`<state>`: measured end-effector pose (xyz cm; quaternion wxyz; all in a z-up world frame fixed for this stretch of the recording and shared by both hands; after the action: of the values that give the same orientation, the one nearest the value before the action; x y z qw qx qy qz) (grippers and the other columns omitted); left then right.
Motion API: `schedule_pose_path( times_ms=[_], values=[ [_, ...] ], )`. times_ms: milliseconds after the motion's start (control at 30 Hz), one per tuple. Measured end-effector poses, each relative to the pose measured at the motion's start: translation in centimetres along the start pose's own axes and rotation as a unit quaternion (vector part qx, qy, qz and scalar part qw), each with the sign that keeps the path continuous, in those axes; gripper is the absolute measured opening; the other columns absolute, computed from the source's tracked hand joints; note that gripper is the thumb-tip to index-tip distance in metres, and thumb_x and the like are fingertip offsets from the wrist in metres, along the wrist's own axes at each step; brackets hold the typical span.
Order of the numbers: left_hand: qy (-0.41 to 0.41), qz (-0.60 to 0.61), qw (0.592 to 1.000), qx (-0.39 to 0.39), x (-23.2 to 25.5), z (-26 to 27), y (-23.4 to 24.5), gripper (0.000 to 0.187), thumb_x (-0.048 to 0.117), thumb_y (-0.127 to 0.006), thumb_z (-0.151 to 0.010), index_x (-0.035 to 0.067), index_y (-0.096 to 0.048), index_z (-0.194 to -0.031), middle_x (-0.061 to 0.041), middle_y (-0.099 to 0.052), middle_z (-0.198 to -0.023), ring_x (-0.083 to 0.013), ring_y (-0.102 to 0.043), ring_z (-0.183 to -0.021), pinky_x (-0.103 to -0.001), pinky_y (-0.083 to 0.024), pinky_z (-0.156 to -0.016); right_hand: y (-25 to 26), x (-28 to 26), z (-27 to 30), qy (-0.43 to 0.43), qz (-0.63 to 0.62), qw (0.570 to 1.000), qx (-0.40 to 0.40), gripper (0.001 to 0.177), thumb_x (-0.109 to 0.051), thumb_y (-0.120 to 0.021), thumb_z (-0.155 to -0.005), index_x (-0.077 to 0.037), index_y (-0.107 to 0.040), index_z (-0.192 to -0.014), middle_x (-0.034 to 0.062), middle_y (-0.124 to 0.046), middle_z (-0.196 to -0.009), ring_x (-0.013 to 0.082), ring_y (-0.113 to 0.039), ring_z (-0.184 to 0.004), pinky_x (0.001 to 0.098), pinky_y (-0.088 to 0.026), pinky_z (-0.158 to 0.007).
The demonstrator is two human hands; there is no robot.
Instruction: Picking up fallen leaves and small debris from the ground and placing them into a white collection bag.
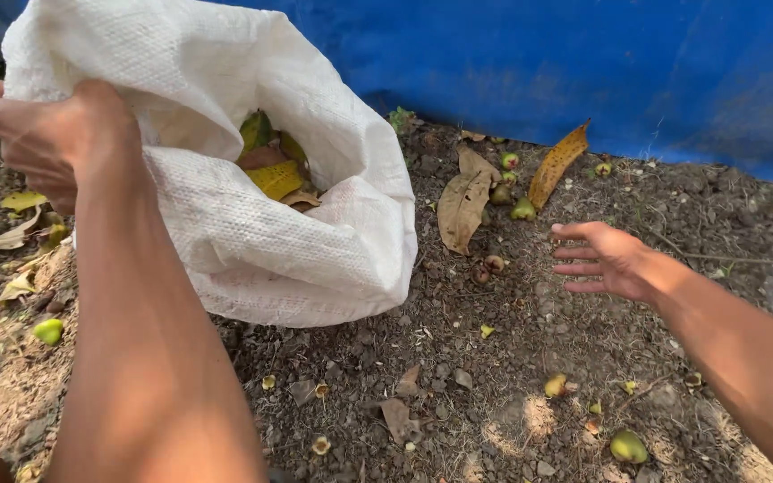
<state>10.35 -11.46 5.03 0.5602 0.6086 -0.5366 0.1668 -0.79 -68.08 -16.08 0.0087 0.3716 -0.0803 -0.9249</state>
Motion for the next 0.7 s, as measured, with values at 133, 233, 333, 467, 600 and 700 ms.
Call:
schedule_pose_path(
  times_ms=[133, 233, 333, 467, 600, 700],
  values=[
    [-0.038, 0.037, 0.998, 0.042, 1.0, -3.5, -1.9, 0.051, 0.021, -0.074, -0.082, 0.023, -0.044, -0.123, 0.005, -0.070, -0.092, -0.0144, -0.070, -0.077, -0.042, -0.053, -0.065, -2.1, -3.3, 0.1, 0.022, -0.051, 0.998, 0.015, 0.078, -0.039, -0.063, -0.087, -0.014, -0.036, -0.156, 0.0193, -0.048, -0.154, 0.0341, -0.053, -0.137, 0.0546, -0.045, -0.112],
    [-0.019, 0.035, 0.999, 0.007, -0.3, -7.5, -3.8, 0.038, 0.025, -0.070, -0.086, 0.021, -0.050, -0.118, 0.006, -0.069, -0.090, -0.0117, -0.071, -0.071, -0.041, -0.053, -0.063, -4.8, -4.7, 0.1, -0.003, -0.031, 0.999, 0.033, 0.078, -0.036, -0.064, -0.088, -0.015, -0.034, -0.156, 0.0184, -0.050, -0.154, 0.0330, -0.054, -0.137, 0.0539, -0.046, -0.112],
    [-0.025, 0.017, 1.000, 0.006, -2.4, -12.1, -5.3, 0.040, 0.045, -0.074, -0.089, 0.019, -0.054, -0.111, 0.007, -0.067, -0.088, -0.0104, -0.068, -0.071, -0.039, -0.052, -0.060, -6.9, -7.0, -0.5, -0.009, 0.029, 0.998, 0.048, 0.079, -0.036, -0.064, -0.090, -0.014, -0.031, -0.158, 0.0172, -0.050, -0.155, 0.0314, -0.054, -0.137, 0.0525, -0.047, -0.111],
    [0.027, 0.148, 0.988, -0.031, -3.0, -13.5, -1.6, 0.029, 0.040, -0.064, -0.094, 0.017, -0.053, -0.109, 0.008, -0.070, -0.082, -0.0037, -0.069, -0.065, -0.027, -0.055, -0.059, -9.8, -9.8, -1.8, -0.030, 0.092, 0.993, 0.075, 0.077, -0.038, -0.062, -0.090, -0.017, -0.033, -0.159, 0.0153, -0.050, -0.157, 0.0283, -0.055, -0.135, 0.0501, -0.050, -0.105],
    [0.083, 0.124, 0.989, -0.017, -4.7, -15.4, -1.0, 0.038, 0.043, -0.066, -0.092, 0.016, -0.053, -0.115, 0.005, -0.071, -0.085, -0.0064, -0.069, -0.066, -0.028, -0.056, -0.060, -12.6, -12.9, -3.0, -0.028, 0.188, 0.980, 0.064, 0.076, -0.036, -0.062, -0.093, -0.013, -0.031, -0.159, 0.0165, -0.044, -0.160, 0.0295, -0.055, -0.136, 0.0497, -0.053, -0.103],
    [0.106, 0.082, 0.991, -0.024, -5.2, -16.7, -0.3, 0.051, 0.047, -0.069, -0.089, 0.014, -0.051, -0.123, 0.000, -0.072, -0.089, -0.0104, -0.068, -0.067, -0.029, -0.058, -0.060, -13.2, -13.0, -5.0, -0.082, 0.234, 0.967, 0.052, 0.075, -0.039, -0.059, -0.096, -0.017, -0.028, -0.161, 0.0150, -0.038, -0.163, 0.0286, -0.052, -0.140, 0.0479, -0.052, -0.104]
  ],
)
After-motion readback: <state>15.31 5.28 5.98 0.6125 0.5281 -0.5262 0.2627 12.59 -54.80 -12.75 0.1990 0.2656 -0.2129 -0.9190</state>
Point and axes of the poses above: each hand's wrist, its own z-axis away from the middle knuckle, its own y-axis out of the back of the hand, x = y × z, the point moved 4 cm from there along -z, towards the middle knuckle
